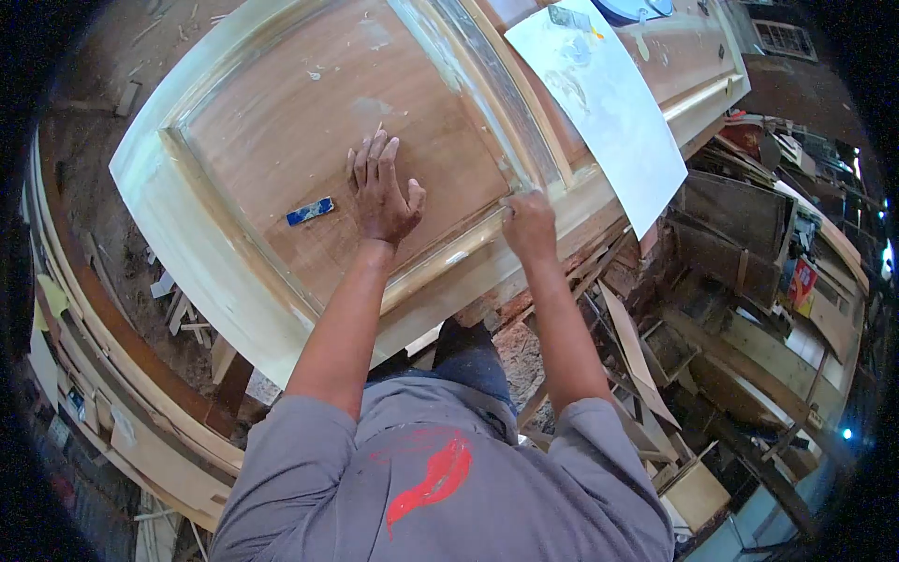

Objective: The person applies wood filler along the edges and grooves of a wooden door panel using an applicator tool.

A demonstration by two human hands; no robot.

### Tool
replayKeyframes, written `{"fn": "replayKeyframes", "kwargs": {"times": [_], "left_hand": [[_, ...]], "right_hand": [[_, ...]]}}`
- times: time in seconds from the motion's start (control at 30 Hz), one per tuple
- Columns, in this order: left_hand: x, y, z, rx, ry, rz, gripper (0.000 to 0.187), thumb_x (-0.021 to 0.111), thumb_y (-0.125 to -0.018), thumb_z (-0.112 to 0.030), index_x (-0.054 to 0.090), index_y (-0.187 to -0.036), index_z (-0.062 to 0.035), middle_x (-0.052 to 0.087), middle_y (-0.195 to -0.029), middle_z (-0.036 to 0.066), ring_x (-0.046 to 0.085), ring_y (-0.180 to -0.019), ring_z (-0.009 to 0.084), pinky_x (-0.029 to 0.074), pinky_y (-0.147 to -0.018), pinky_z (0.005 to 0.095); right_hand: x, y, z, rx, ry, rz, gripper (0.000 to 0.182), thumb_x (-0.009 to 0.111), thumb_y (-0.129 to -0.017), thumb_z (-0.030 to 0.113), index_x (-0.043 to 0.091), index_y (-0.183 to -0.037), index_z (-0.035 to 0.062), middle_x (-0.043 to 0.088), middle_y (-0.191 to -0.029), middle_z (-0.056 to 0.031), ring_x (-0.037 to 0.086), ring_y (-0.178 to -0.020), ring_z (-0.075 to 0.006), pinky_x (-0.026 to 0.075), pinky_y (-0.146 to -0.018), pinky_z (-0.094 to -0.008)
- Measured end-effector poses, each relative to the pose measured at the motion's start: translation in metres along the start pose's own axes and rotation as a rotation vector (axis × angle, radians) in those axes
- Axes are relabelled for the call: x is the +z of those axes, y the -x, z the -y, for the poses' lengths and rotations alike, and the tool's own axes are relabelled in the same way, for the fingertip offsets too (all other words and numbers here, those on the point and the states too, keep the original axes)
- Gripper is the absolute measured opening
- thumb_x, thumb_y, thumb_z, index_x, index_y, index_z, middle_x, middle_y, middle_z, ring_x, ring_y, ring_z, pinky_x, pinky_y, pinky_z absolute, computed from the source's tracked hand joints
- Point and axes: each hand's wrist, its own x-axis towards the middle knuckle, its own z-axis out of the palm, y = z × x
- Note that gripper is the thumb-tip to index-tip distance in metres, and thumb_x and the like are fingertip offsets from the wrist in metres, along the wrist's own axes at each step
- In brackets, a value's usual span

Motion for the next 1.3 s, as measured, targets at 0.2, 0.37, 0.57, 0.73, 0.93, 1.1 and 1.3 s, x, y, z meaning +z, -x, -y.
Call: {"fn": "replayKeyframes", "kwargs": {"times": [0.2,0.37,0.57,0.73,0.93,1.1,1.3], "left_hand": [[0.000,-0.002,0.000,-0.009,0.000,0.008,0.077,0.069,-0.081,-0.021,0.052,-0.155,-0.0087,0.049,-0.167,0.016,0.036,-0.162,0.0373,0.013,-0.138,0.0618],[-0.001,-0.003,-0.001,-0.002,-0.006,0.031,0.080,0.070,-0.081,-0.021,0.049,-0.157,-0.0074,0.048,-0.167,0.017,0.033,-0.162,0.0382,0.011,-0.138,0.0640],[0.001,-0.002,-0.001,-0.009,-0.007,0.001,0.078,0.069,-0.081,-0.021,0.052,-0.155,-0.0087,0.050,-0.167,0.017,0.036,-0.162,0.0407,0.012,-0.138,0.0635],[0.003,-0.002,0.000,-0.001,0.002,-0.018,0.077,0.068,-0.081,-0.020,0.052,-0.155,-0.0081,0.051,-0.166,0.019,0.037,-0.161,0.0421,0.014,-0.137,0.0644],[0.006,0.001,0.009,0.039,0.061,-0.048,0.079,0.070,-0.080,-0.022,0.051,-0.155,-0.0082,0.049,-0.166,0.019,0.035,-0.161,0.0438,0.015,-0.137,0.0645],[-0.015,0.003,0.023,0.158,0.209,-0.008,0.076,0.067,-0.083,-0.017,0.051,-0.157,-0.0077,0.051,-0.166,0.018,0.037,-0.161,0.0444,0.016,-0.137,0.0646],[-0.093,-0.016,0.092,0.339,0.080,0.016,0.074,0.065,-0.085,-0.013,0.051,-0.157,-0.0092,0.051,-0.167,0.016,0.037,-0.161,0.0435,0.017,-0.136,0.0641]], "right_hand": [[0.022,0.048,0.088,0.023,-0.148,0.083,0.018,0.077,-0.084,0.005,0.083,-0.100,0.0061,0.080,-0.101,-0.0187,0.075,-0.101,-0.0379,0.060,-0.093,-0.0494],[0.022,0.059,0.108,0.135,-0.309,0.052,0.014,0.079,-0.086,0.007,0.084,-0.099,0.0066,0.081,-0.100,-0.0165,0.076,-0.097,-0.0370,0.061,-0.089,-0.0479],[-0.013,0.004,0.024,0.328,-0.157,-0.038,0.014,0.077,-0.089,0.008,0.084,-0.100,0.0047,0.080,-0.102,-0.0196,0.074,-0.101,-0.0393,0.059,-0.092,-0.0497],[-0.002,0.004,0.018,0.170,-0.077,-0.029,0.014,0.077,-0.089,0.008,0.083,-0.101,0.0043,0.079,-0.098,-0.0199,0.074,-0.101,-0.0394,0.059,-0.094,-0.0507],[0.025,0.043,0.074,0.060,-0.176,0.027,0.015,0.076,-0.087,0.007,0.081,-0.100,0.0051,0.079,-0.101,-0.0197,0.074,-0.102,-0.0388,0.059,-0.094,-0.0500],[0.049,0.085,0.153,0.046,-0.241,0.037,0.010,0.077,-0.087,0.008,0.080,-0.097,0.0053,0.078,-0.096,-0.0162,0.074,-0.097,-0.0369,0.059,-0.091,-0.0491],[0.082,0.139,0.254,-0.062,-0.289,0.070,0.006,0.077,-0.081,0.007,0.075,-0.087,0.0065,0.072,-0.085,-0.0147,0.070,-0.089,-0.0368,0.058,-0.084,-0.0495]]}}
